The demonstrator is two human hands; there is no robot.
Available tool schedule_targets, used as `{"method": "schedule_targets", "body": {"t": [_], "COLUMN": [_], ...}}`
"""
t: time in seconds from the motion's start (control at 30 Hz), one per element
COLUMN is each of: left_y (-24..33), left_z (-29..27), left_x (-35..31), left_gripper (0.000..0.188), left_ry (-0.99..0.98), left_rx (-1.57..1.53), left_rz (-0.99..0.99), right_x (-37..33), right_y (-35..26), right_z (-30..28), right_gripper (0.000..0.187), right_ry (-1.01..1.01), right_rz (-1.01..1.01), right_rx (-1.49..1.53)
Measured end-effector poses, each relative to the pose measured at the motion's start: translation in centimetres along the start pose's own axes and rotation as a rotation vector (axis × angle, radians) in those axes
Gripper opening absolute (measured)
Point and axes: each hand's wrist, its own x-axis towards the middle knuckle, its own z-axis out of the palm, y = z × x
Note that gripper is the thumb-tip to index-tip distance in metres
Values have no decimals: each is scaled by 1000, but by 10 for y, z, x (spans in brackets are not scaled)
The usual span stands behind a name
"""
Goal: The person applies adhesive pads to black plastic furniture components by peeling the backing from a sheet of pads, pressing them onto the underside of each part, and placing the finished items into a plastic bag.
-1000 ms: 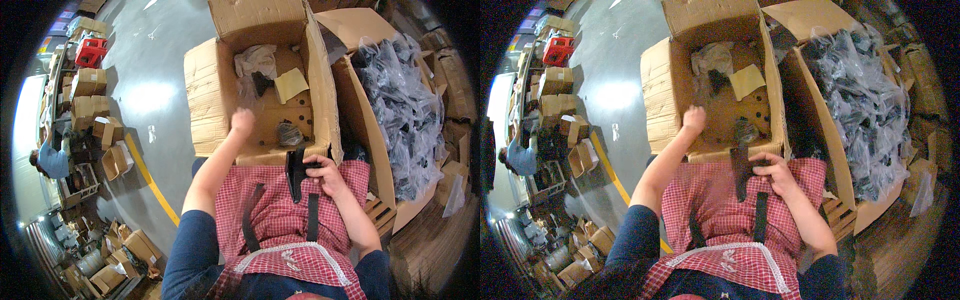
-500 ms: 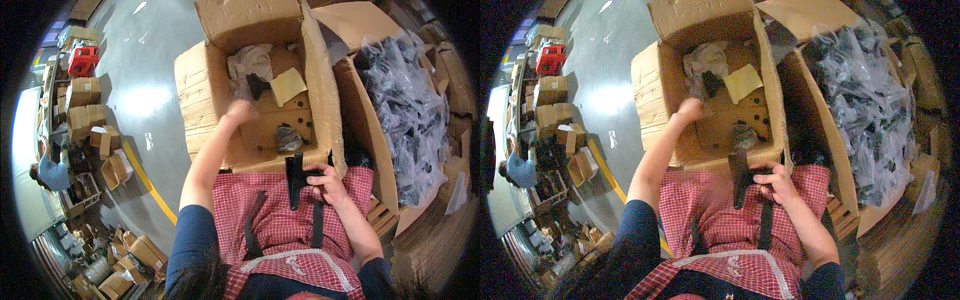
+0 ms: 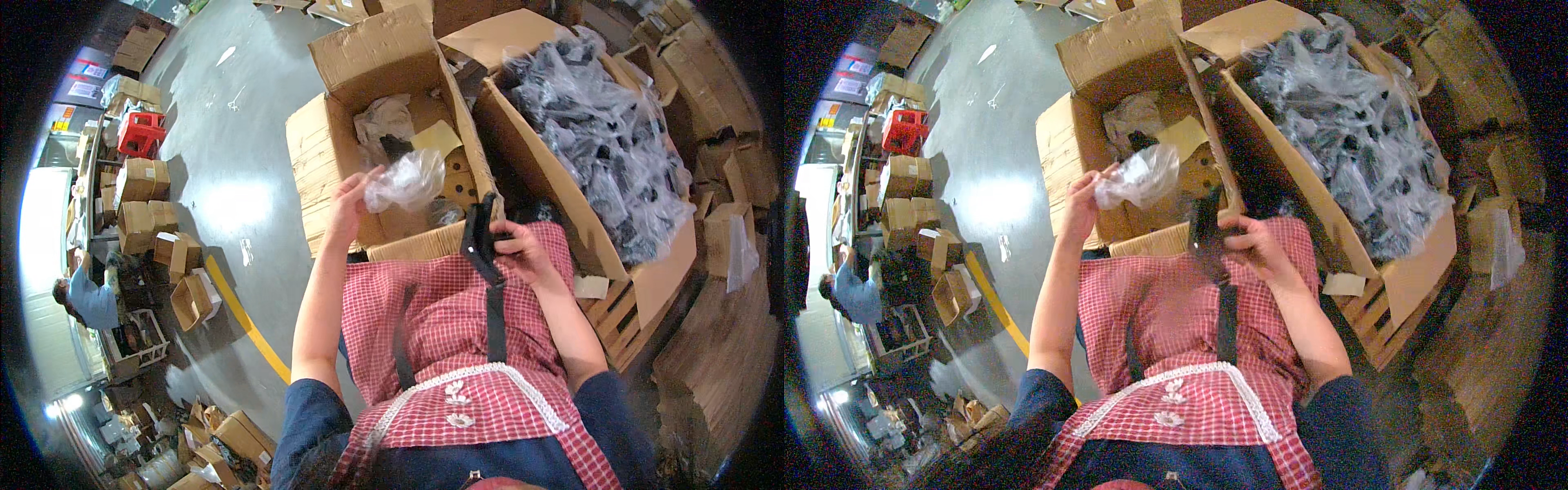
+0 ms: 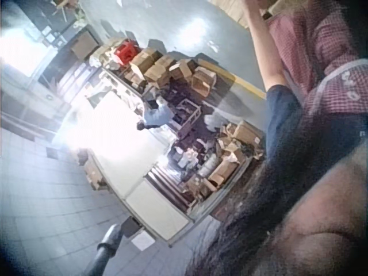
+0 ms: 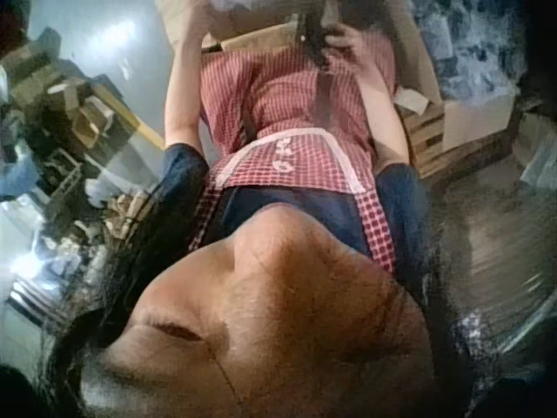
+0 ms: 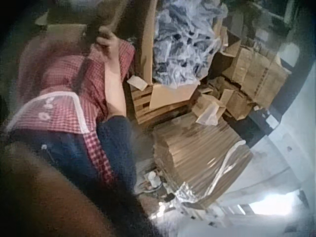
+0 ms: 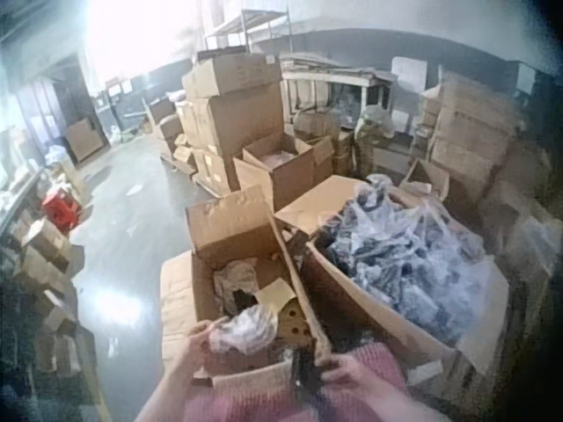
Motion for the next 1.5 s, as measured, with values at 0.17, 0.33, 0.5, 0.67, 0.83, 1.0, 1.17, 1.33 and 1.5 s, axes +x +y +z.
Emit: {"method": "schedule_targets", "body": {"t": [0.17,0.33,0.5,0.67,0.83,1.0,1.17,1.33,1.5], "left_y": [26,12,1,-20,-23,-30,-52,-33,0], "left_z": [73,135,170,166,174,181,174,185,233], "left_x": [-64,-110,-129,-126,-134,-138,-126,-127,-170], "left_gripper": [17,15,15,17,24,24,25,20,31], "left_ry": [-32,-211,-338,-161,-175,-200,-214,235,-63], "left_rx": [-132,-81,138,176,-95,-251,27,1183,1060], "left_rz": [97,263,286,-60,-242,-405,-382,506,685], "right_x": [-57,-94,-138,-164,-179,-188,-194,-181,-181], "right_y": [-46,-41,-24,-22,-27,-19,-16,10,10], "right_z": [48,37,19,4,22,6,-9,-44,-30], "right_gripper": [88,94,61,61,75,75,39,32,34], "right_ry": [-191,-154,-135,-215,-184,-21,50,184,267], "right_rz": [-189,-338,-335,-286,-314,-311,-178,-261,-310], "right_rx": [76,-5,103,324,245,101,-62,230,203]}}
